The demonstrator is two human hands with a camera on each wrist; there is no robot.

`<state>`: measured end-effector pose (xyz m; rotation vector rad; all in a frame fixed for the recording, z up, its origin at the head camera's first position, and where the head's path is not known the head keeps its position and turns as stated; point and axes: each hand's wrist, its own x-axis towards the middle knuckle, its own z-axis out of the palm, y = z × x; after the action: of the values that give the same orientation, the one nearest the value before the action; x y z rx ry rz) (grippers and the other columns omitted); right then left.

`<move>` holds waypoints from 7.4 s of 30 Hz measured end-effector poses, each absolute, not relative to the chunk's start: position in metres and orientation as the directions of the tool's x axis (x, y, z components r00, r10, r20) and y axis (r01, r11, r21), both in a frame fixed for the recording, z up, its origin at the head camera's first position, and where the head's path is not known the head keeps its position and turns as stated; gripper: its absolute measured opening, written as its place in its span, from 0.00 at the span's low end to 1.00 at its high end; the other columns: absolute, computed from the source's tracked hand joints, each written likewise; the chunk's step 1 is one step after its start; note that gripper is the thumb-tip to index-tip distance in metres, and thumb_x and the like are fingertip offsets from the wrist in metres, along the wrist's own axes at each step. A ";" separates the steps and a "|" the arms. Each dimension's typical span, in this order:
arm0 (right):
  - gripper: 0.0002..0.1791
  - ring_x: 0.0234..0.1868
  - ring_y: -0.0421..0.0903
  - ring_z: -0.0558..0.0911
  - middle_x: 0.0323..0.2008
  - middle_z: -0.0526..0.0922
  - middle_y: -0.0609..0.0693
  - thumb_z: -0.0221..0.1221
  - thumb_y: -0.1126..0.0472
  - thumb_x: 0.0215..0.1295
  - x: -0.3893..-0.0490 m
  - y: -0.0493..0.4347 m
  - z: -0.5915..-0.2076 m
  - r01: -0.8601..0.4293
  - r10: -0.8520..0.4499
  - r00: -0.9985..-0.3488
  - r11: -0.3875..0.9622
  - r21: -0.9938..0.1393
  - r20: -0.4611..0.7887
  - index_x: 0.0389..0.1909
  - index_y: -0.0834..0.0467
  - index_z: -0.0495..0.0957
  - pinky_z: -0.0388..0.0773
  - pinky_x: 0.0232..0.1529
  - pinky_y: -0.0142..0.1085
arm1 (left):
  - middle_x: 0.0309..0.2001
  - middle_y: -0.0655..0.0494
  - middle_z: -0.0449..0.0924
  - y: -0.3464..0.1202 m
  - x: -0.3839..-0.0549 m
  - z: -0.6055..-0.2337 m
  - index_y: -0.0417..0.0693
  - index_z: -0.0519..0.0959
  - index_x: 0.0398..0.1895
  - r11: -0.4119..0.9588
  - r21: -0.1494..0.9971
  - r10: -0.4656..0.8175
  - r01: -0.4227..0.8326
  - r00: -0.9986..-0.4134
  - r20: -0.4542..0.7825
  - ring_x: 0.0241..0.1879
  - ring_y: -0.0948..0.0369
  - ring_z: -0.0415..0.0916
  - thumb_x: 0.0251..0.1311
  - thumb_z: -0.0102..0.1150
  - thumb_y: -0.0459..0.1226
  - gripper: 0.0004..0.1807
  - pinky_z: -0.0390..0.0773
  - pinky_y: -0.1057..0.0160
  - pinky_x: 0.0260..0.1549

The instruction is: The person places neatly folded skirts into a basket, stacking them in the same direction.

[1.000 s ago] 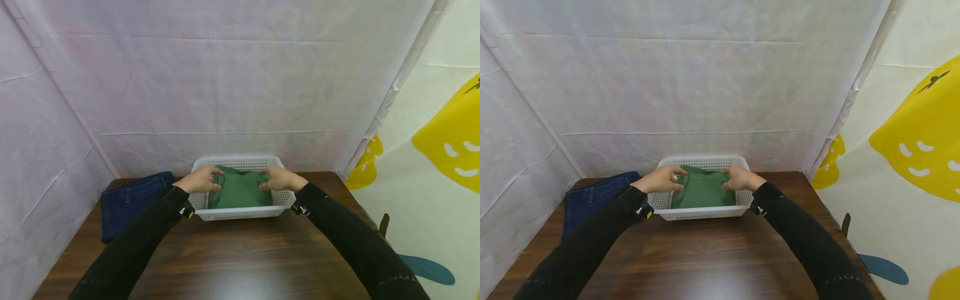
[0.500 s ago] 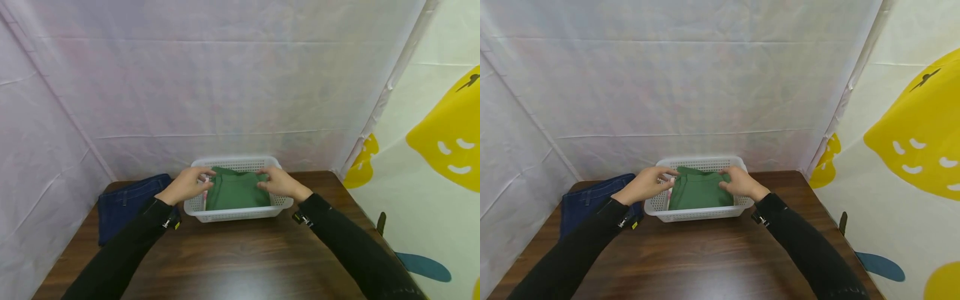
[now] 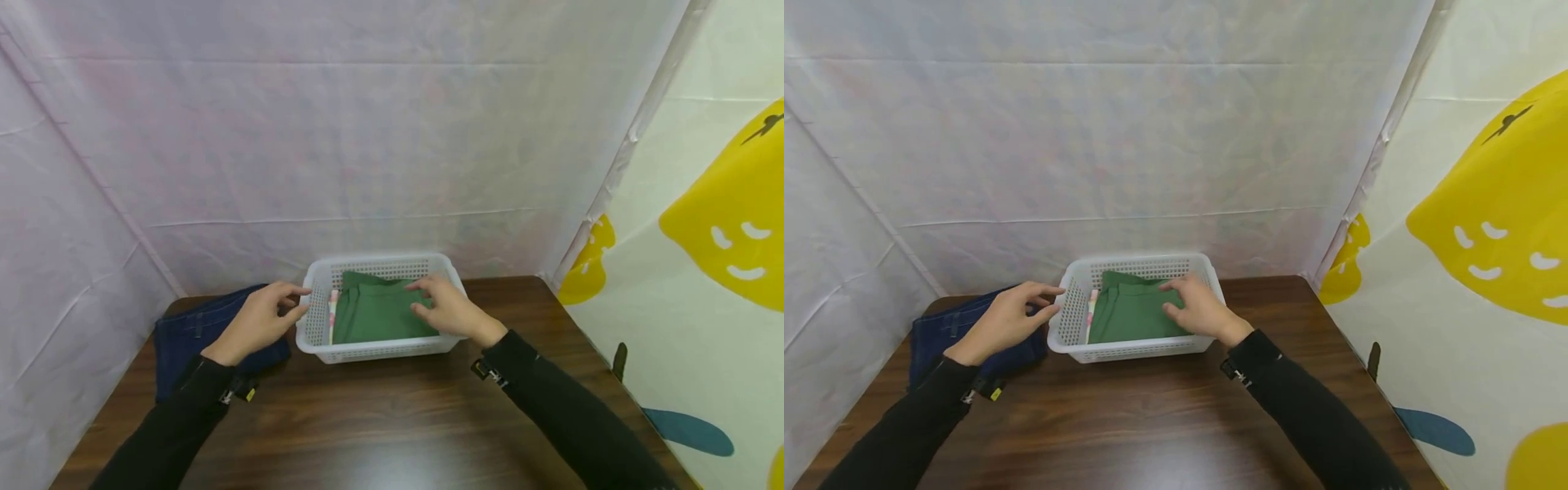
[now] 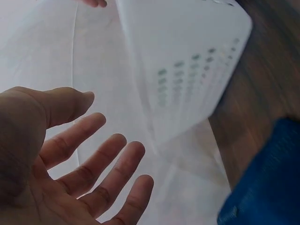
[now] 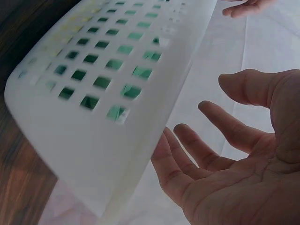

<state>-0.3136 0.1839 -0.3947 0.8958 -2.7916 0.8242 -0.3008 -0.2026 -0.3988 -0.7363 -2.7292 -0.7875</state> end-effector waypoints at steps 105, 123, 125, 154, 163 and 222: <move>0.35 0.42 0.35 0.70 0.54 0.66 0.43 0.40 0.34 0.78 -0.221 0.026 -0.470 -0.875 -0.876 -0.481 0.476 -0.094 0.044 0.73 0.52 0.67 0.72 0.38 0.23 | 0.56 0.56 0.70 -0.306 -0.203 -0.460 0.77 0.82 0.51 0.631 0.524 0.679 0.572 -0.734 -0.016 0.54 0.46 0.64 0.50 0.73 0.60 0.22 0.72 0.37 0.43; 0.27 0.34 0.35 0.70 0.44 0.65 0.42 0.52 0.35 0.73 -0.227 0.103 -0.454 -0.775 -0.797 -0.603 0.580 -0.250 0.020 0.61 0.48 0.76 0.73 0.35 0.27 | 0.58 0.65 0.65 -0.229 -0.197 -0.461 0.75 0.74 0.66 0.527 0.508 0.781 0.681 -0.624 0.025 0.54 0.57 0.63 0.58 0.67 0.60 0.31 0.73 0.44 0.47; 0.26 0.33 0.35 0.70 0.43 0.65 0.42 0.53 0.35 0.73 -0.227 0.111 -0.455 -0.768 -0.791 -0.611 0.585 -0.260 0.026 0.60 0.48 0.76 0.72 0.35 0.27 | 0.58 0.65 0.64 -0.220 -0.196 -0.462 0.75 0.73 0.67 0.519 0.511 0.789 0.685 -0.614 0.022 0.54 0.57 0.63 0.59 0.67 0.60 0.31 0.73 0.44 0.48; 0.22 0.42 0.40 0.73 0.47 0.69 0.46 0.67 0.44 0.66 -0.219 0.196 -0.467 -0.621 -0.656 -0.753 0.684 -0.383 0.051 0.56 0.46 0.76 0.77 0.45 0.35 | 0.59 0.63 0.66 -0.129 -0.188 -0.472 0.69 0.67 0.73 0.484 0.484 0.813 0.729 -0.580 0.060 0.52 0.60 0.64 0.65 0.59 0.62 0.34 0.75 0.51 0.48; 0.26 0.43 0.43 0.73 0.51 0.67 0.49 0.64 0.43 0.68 -0.214 0.204 -0.465 -0.579 -0.619 -0.784 0.692 -0.430 0.059 0.64 0.46 0.73 0.75 0.43 0.37 | 0.61 0.62 0.66 -0.132 -0.187 -0.469 0.66 0.70 0.71 0.528 0.558 0.759 0.640 -0.651 0.029 0.57 0.57 0.65 0.65 0.60 0.62 0.33 0.75 0.48 0.53; 0.57 0.68 0.45 0.67 0.74 0.61 0.42 0.72 0.57 0.61 -0.182 0.203 -0.481 -0.406 -0.506 -0.858 0.554 -0.727 0.094 0.81 0.37 0.44 0.69 0.63 0.54 | 0.72 0.49 0.63 -0.113 -0.188 -0.481 0.82 0.53 0.77 0.605 0.713 0.564 0.354 -0.822 -0.070 0.70 0.30 0.49 0.56 0.74 0.52 0.50 0.62 0.24 0.54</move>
<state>-0.1823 0.2025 -0.4814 0.8488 -2.8790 1.2922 -0.1876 -0.1133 -0.4806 -0.9018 -3.0682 -1.2525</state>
